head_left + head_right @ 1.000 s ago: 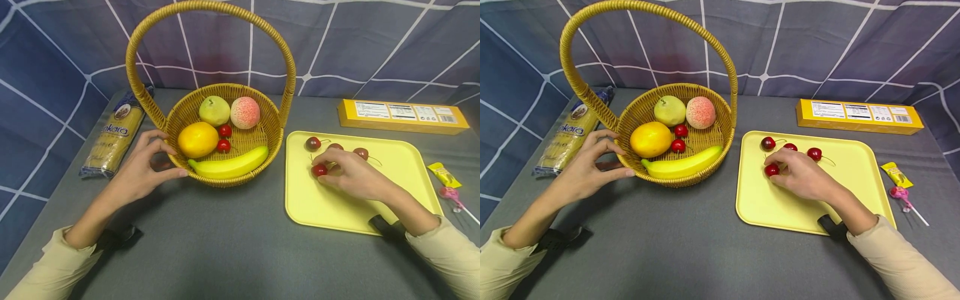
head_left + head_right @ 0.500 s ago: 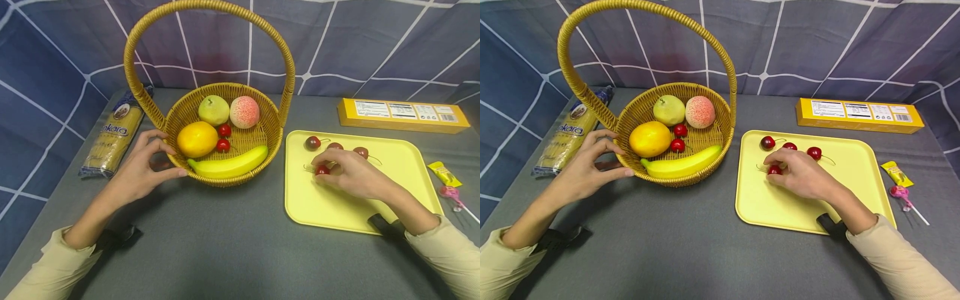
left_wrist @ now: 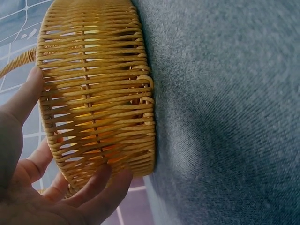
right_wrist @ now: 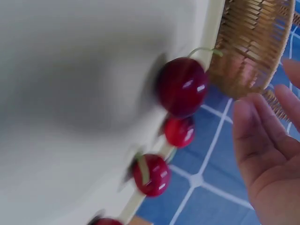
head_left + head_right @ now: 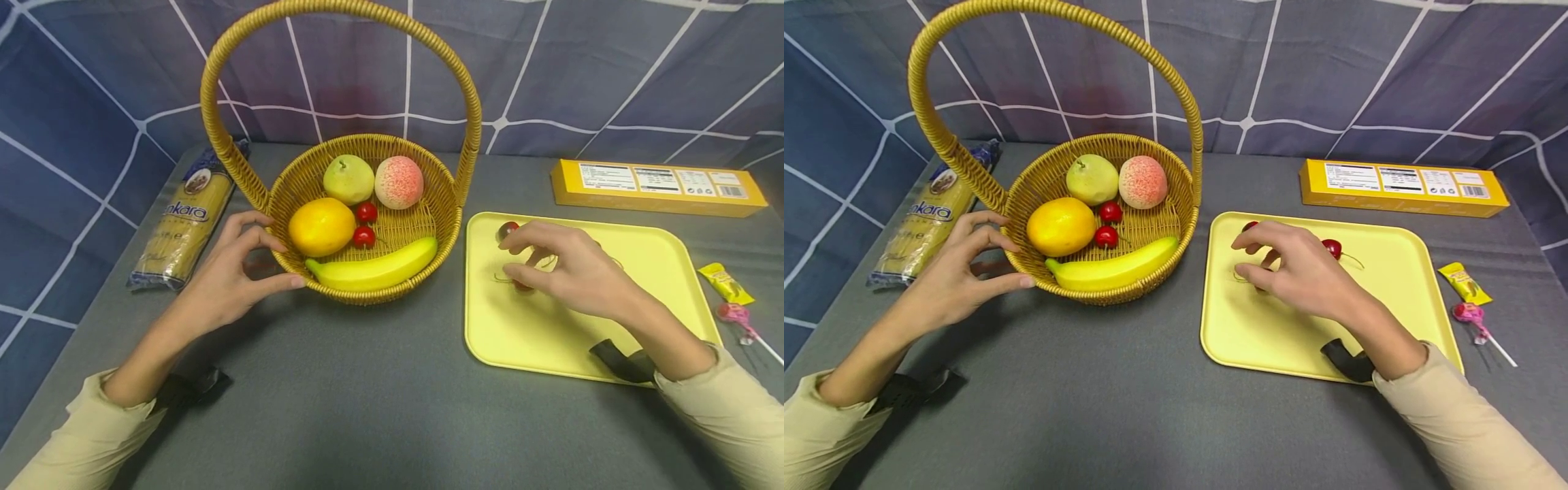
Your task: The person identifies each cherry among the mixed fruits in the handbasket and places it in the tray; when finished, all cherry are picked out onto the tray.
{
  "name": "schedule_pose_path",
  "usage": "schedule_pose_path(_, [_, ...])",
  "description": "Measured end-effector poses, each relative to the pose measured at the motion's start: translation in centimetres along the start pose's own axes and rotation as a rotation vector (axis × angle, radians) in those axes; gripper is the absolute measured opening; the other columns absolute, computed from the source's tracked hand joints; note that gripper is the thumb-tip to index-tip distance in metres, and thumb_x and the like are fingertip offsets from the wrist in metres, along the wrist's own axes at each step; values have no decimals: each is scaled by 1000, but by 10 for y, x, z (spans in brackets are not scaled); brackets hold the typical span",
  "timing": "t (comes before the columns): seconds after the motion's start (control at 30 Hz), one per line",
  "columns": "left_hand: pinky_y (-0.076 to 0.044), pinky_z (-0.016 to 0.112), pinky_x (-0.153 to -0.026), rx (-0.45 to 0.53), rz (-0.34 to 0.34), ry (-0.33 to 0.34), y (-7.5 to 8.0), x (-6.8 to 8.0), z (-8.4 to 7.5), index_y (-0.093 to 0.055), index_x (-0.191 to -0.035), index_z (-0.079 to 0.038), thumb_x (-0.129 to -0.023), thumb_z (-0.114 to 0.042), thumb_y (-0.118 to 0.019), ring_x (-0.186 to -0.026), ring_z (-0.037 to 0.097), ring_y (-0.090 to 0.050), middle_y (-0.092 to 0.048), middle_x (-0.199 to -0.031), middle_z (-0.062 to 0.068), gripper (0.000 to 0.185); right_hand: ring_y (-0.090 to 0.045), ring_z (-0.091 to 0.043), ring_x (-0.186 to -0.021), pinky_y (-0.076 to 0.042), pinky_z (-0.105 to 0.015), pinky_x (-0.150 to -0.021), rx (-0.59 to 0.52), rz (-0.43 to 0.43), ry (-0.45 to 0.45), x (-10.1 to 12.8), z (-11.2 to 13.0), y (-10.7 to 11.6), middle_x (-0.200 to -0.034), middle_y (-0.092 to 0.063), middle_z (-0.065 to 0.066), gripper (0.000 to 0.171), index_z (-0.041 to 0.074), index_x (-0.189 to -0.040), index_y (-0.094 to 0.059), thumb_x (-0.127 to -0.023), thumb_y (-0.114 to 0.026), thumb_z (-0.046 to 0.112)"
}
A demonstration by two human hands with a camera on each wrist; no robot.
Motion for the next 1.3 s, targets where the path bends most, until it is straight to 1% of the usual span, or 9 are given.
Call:
schedule_pose_path(0.27, [-48, 60, -95, 60, 8, 22, -1, -1, 1, -58, -105, 0, -79, -9, -84, -125, 35, -37, -32, -140, 15, 38, -59, -10, -93, -53, -20, -72, -72, -61, 158, -25, 38, -11, -105, -67, 3, 26, 7, -107, -70, -83, -75, -2])
schedule_pose_path(0.37, [-48, 62, -95, 72, 10, 22, -1, -1, 0, -58, -105, 0, -79, -7, -84, -125, 37, -37, -32, -140, 16, 38, -59, -13, -94, -52, -24, -75, -90, -38, 199, -39, 51, -19, -105, -68, 0, 26, 6, -108, -70, -83, -75, -2])
schedule_pose_path(0.47, [-48, 62, -94, 73, 9, 20, 0, 0, 0, -59, -105, 0, -78, -6, -84, -125, 38, -37, -32, -141, 17, 37, -59, -16, -94, -51, -30, -79, -74, 10, 215, -55, 63, -30, -106, -68, -2, 25, 5, -109, -70, -85, -75, 3])
schedule_pose_path(0.57, [-48, 63, -94, 70, 10, 20, 0, 0, 0, -59, -105, -1, -78, -6, -84, -125, 37, -37, -32, -141, 17, 38, -59, -19, -97, -50, -37, -84, -51, 70, 206, -72, 71, -42, -107, -68, -4, 26, 4, -112, -69, -87, -73, 9])
schedule_pose_path(0.73, [-47, 65, -93, 63, 13, 16, 0, 0, 0, -58, -105, -1, -79, -8, -84, -126, 37, -37, -31, -141, 17, 38, -59, -19, -102, -48, -37, -94, -21, 159, 157, -98, 75, -64, -111, -68, -5, 29, 3, -115, -68, -87, -71, 12])
schedule_pose_path(0.8, [-47, 66, -92, 57, 12, 17, 0, 0, 0, -58, -105, 0, -79, -10, -84, -125, 37, -37, -32, -141, 17, 38, -60, -20, -102, -48, -35, -94, -17, 198, 132, -107, 75, -75, -111, -68, -5, 29, 3, -114, -69, -87, -71, 13])
schedule_pose_path(0.97, [-47, 66, -91, 50, 16, 21, -1, 1, 2, -58, -106, 0, -80, -12, -85, -125, 38, -37, -32, -141, 18, 39, -60, -23, -95, -48, -32, -87, -3, 285, 106, -126, 75, -98, -106, -69, -5, 24, 4, -110, -70, -87, -71, 11])
schedule_pose_path(1.13, [-47, 66, -92, 49, 20, 28, 0, 0, 2, -58, -107, 0, -80, -10, -84, -125, 38, -36, -31, -140, 17, 38, -58, -24, -92, -48, -31, -82, 20, 322, 51, -136, 70, -108, -106, -66, -6, 31, 4, -115, -65, -86, -72, 10])
schedule_pose_path(1.3, [-47, 67, -92, 53, 26, 32, 0, -1, 1, -58, -107, -1, -80, -10, -84, -125, 38, -36, -31, -141, 17, 38, -60, -23, -98, -50, -30, -88, -47, 326, -8, -141, 62, -114, -113, -63, -11, 40, 1, -120, -54, -85, -74, 7])
Point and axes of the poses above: each hand's wrist, its own x-axis away from the middle knuckle, its own y-axis out of the back of the hand, z = x × y, the point moved 8 cm from there along -x, towards the middle knuckle
